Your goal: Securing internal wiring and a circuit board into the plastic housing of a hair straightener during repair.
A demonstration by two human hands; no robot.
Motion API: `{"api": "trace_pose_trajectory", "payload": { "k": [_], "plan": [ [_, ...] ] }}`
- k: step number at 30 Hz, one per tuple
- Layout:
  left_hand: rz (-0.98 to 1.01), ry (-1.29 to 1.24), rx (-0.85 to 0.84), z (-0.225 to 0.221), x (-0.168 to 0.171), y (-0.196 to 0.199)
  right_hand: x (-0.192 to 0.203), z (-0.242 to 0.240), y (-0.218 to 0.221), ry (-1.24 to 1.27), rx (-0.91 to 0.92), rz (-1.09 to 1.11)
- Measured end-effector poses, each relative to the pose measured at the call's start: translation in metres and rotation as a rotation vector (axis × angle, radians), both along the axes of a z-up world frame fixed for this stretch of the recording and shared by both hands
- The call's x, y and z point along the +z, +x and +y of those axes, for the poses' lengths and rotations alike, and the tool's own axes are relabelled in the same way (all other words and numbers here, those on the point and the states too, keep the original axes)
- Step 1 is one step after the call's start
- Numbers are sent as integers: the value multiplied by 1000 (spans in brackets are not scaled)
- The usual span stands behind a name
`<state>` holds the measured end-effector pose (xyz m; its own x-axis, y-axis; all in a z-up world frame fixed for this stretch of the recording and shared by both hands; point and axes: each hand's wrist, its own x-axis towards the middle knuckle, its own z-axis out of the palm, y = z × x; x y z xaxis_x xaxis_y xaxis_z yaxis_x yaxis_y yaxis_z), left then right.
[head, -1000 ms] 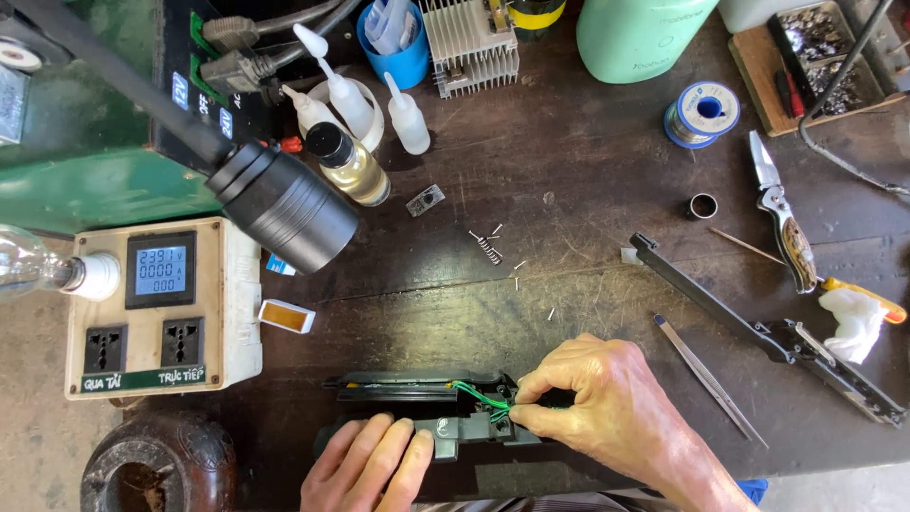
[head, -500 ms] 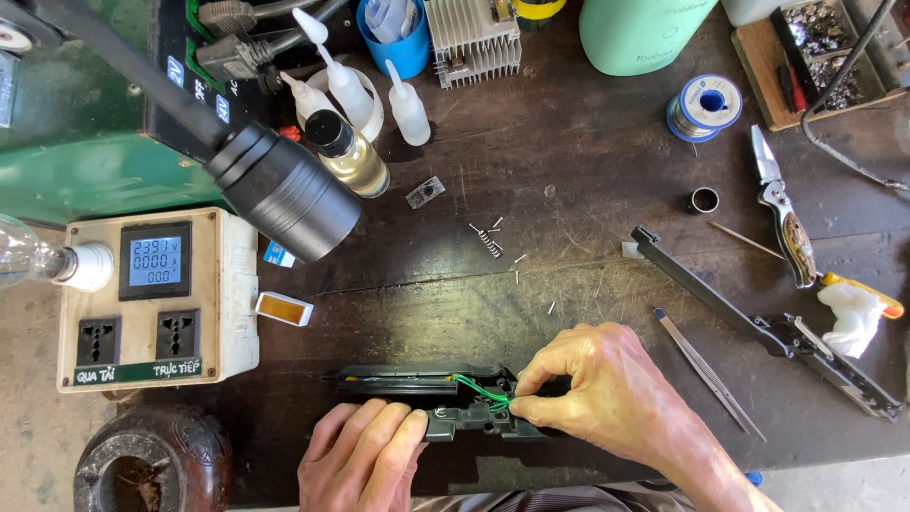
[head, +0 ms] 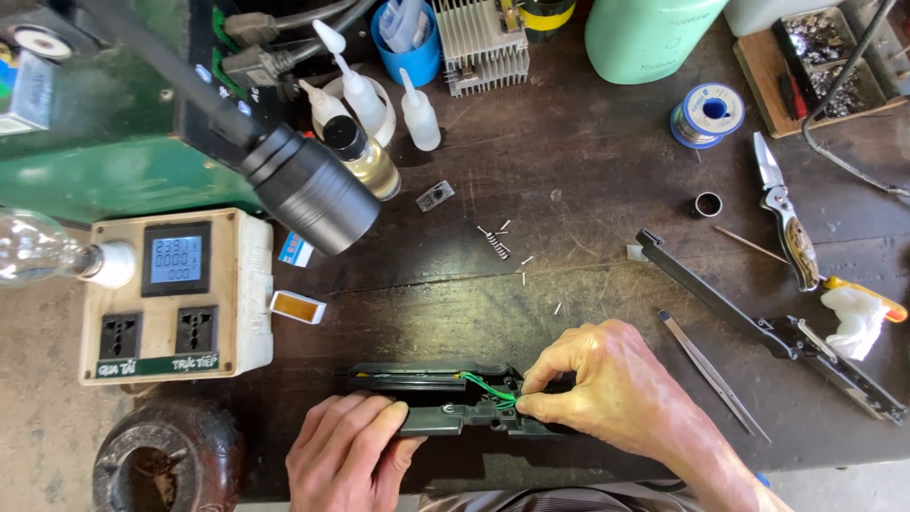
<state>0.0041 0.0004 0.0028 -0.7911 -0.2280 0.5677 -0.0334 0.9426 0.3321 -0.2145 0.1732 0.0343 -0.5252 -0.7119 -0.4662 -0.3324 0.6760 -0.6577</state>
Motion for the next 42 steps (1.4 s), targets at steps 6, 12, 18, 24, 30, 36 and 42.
{"api": "trace_pose_trajectory", "payload": {
  "k": [6, 12, 18, 24, 30, 36, 42],
  "plan": [
    [-59, 85, 16, 0, -3, 5, 14, -9, -2, 163, 17, -46],
    [-87, 91, -21, -8, -5, 5, 9, -9, -3, 161, 35, -6],
    [-124, 146, -78, -14, 5, 1, 12, -13, -5, 181, 56, -16],
    [-136, 65, -127, -13, 9, 6, 14, -13, -5, 178, 52, -20],
    [-155, -320, -218, -5, 12, 0, 17, -15, -5, 197, 51, -28],
    [-319, -225, -288, -12, 18, -2, 21, -14, -6, 191, 23, -86],
    [-332, -292, -290, -8, 36, -10, 20, -11, -6, 142, 29, -79]
  ]
}}
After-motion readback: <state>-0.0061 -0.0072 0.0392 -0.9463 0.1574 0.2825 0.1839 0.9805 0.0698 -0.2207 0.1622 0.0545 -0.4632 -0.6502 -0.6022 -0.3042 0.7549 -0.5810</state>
